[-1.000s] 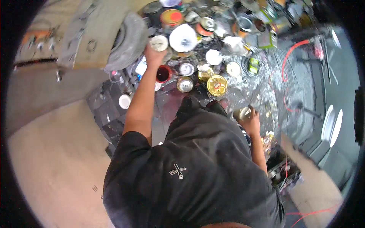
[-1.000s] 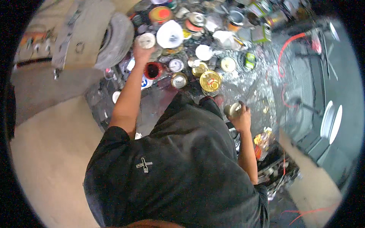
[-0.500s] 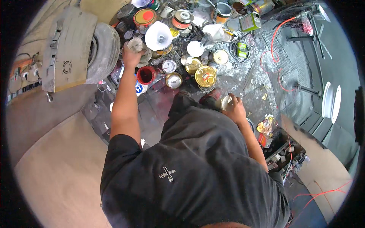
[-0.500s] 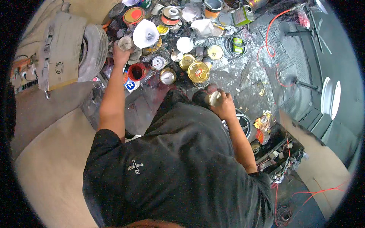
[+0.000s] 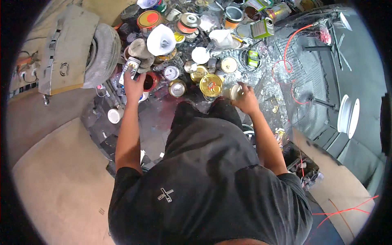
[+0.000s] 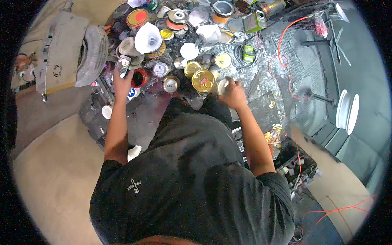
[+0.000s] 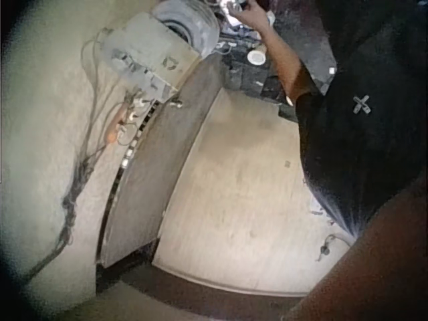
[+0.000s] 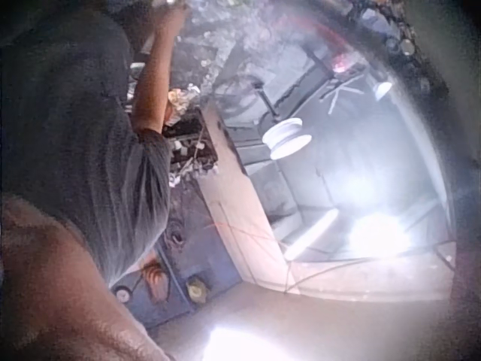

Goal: The person pours liquids from multiple containers into a small white cup and stirs the mixture with a thin tool.

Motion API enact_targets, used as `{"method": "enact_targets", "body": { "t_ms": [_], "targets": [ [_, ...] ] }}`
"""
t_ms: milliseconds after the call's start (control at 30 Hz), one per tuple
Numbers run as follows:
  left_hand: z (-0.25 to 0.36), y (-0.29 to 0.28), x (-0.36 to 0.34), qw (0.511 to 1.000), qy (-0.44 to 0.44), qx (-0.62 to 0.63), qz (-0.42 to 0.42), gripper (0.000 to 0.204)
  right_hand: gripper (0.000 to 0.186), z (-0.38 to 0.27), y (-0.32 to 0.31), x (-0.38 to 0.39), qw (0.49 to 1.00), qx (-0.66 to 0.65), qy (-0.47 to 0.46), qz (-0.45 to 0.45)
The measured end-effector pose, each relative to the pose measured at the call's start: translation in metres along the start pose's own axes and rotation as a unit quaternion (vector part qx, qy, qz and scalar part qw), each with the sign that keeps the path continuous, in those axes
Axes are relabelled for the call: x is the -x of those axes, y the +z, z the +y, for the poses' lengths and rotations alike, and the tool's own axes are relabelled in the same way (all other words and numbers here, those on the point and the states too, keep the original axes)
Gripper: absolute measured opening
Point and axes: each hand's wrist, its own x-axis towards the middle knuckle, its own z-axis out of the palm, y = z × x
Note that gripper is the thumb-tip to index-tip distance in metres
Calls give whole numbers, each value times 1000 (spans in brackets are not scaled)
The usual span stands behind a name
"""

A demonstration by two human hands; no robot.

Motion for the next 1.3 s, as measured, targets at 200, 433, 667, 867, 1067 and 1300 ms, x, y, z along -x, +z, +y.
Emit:
{"method": "enact_targets", "body": {
  "t_ms": [200,433,667,867,1067,1300],
  "targets": [
    [67,39,110,948,-44,106,-297,56,92,59,-46,-103,990,85,-58,99],
    [66,113,252,803,-138,126,-566,59,105,63,-98,-261,974,65,-48,212],
    [149,121,333,824,-307,106,-464,67,93,97,-62,-375,946,151,-180,224],
    [171,140,379,815,-405,184,-372,67,92,109,-43,-400,939,45,-242,240],
    [166,166,342,824,-396,34,-403,68,75,126,-47,-366,905,29,-295,304],
    [124,185,286,844,-307,44,-437,69,58,176,7,-211,974,-36,-178,132]
  ]
}}
